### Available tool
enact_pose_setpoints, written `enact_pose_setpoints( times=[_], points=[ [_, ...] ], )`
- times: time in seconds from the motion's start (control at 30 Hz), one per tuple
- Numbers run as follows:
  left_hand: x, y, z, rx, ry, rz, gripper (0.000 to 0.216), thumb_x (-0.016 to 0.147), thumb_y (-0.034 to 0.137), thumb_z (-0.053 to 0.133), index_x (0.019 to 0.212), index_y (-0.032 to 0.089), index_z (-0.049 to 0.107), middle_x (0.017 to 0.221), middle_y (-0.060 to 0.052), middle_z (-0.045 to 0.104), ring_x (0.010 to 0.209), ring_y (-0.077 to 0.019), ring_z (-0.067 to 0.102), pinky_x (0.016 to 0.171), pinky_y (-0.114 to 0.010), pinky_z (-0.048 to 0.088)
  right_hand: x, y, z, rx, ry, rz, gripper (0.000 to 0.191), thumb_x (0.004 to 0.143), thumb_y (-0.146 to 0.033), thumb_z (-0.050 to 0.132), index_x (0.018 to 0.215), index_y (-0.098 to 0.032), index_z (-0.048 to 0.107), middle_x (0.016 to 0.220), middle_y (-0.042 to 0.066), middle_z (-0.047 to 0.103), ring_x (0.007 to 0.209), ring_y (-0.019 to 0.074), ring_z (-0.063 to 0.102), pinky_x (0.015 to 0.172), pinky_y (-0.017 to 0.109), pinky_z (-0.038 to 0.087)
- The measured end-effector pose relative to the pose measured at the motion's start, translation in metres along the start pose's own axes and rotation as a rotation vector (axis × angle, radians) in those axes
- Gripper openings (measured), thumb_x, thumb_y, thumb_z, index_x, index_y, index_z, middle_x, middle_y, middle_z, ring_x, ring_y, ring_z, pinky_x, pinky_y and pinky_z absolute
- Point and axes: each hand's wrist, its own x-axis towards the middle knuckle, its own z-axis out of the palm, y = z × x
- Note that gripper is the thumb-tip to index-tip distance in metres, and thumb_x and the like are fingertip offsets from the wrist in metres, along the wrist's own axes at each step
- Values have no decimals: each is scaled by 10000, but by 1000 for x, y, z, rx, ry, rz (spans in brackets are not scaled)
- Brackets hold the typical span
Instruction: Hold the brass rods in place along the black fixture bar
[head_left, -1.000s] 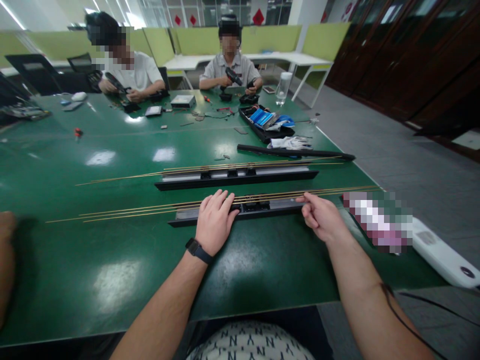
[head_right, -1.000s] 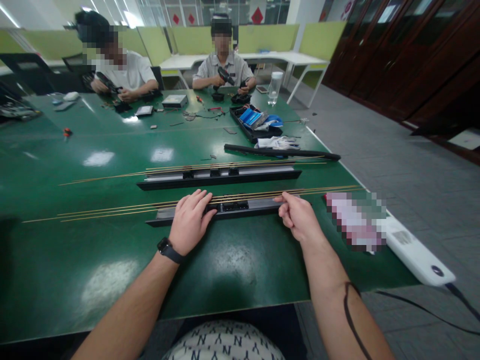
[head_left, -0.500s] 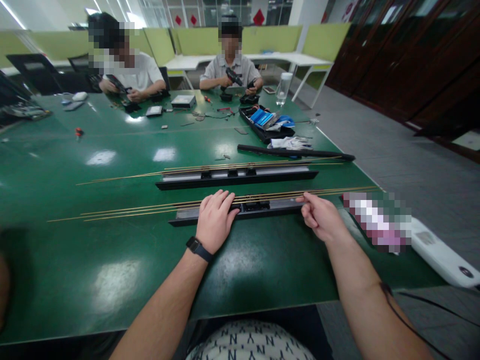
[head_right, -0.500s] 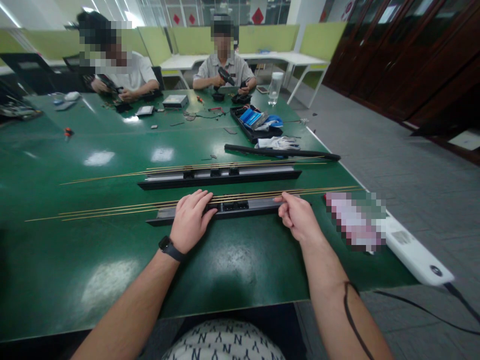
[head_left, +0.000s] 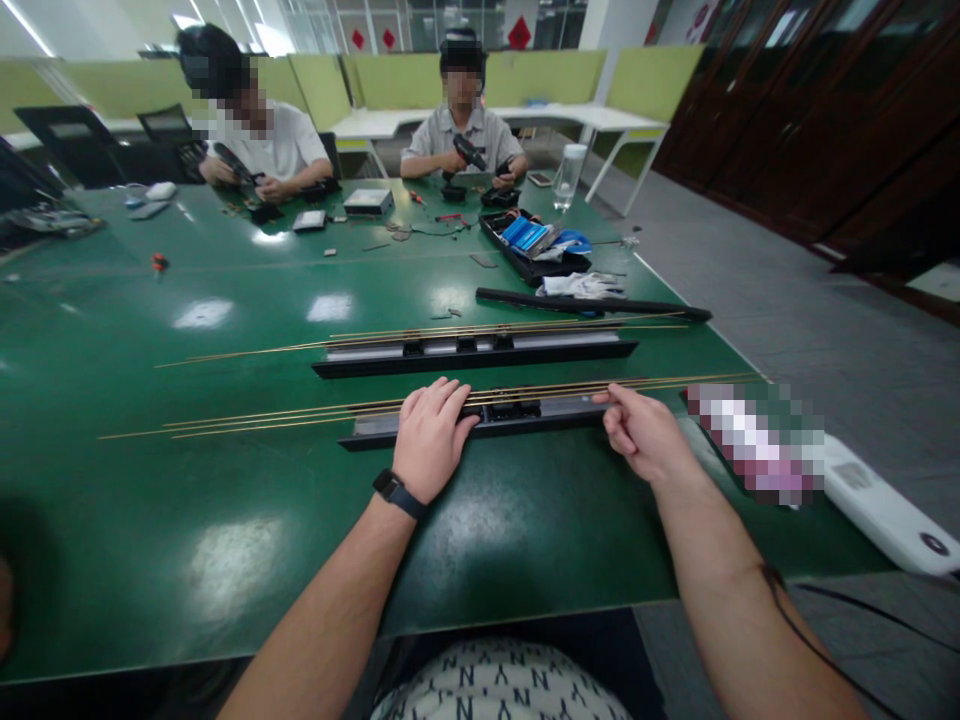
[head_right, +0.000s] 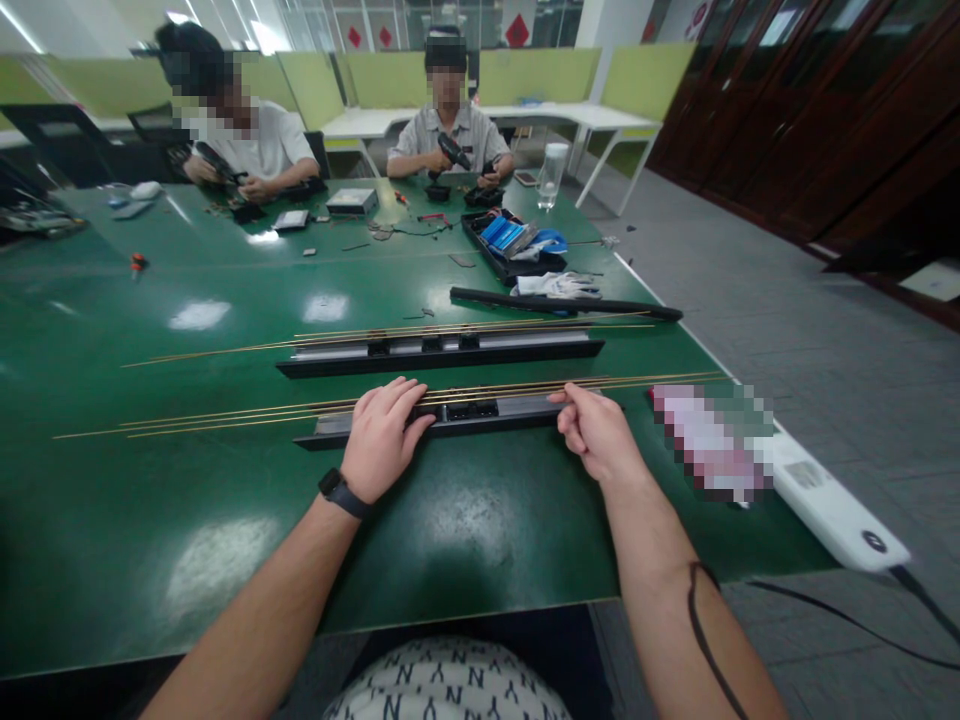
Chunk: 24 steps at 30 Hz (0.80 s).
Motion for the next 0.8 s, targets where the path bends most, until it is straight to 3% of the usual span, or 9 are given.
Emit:
enact_pose_setpoints(
  times=[0.8],
  points=[
    [2, -2, -1, -4, -9, 5, 374, 995, 343, 583, 1346, 216, 600, 1372, -111, 663, 1347, -285, 560, 1131, -473, 391, 0, -1, 0, -21, -4, 7, 277, 857, -410, 698, 866, -133, 684, 458, -5, 565, 268, 58, 305, 298, 199, 159]
  ],
)
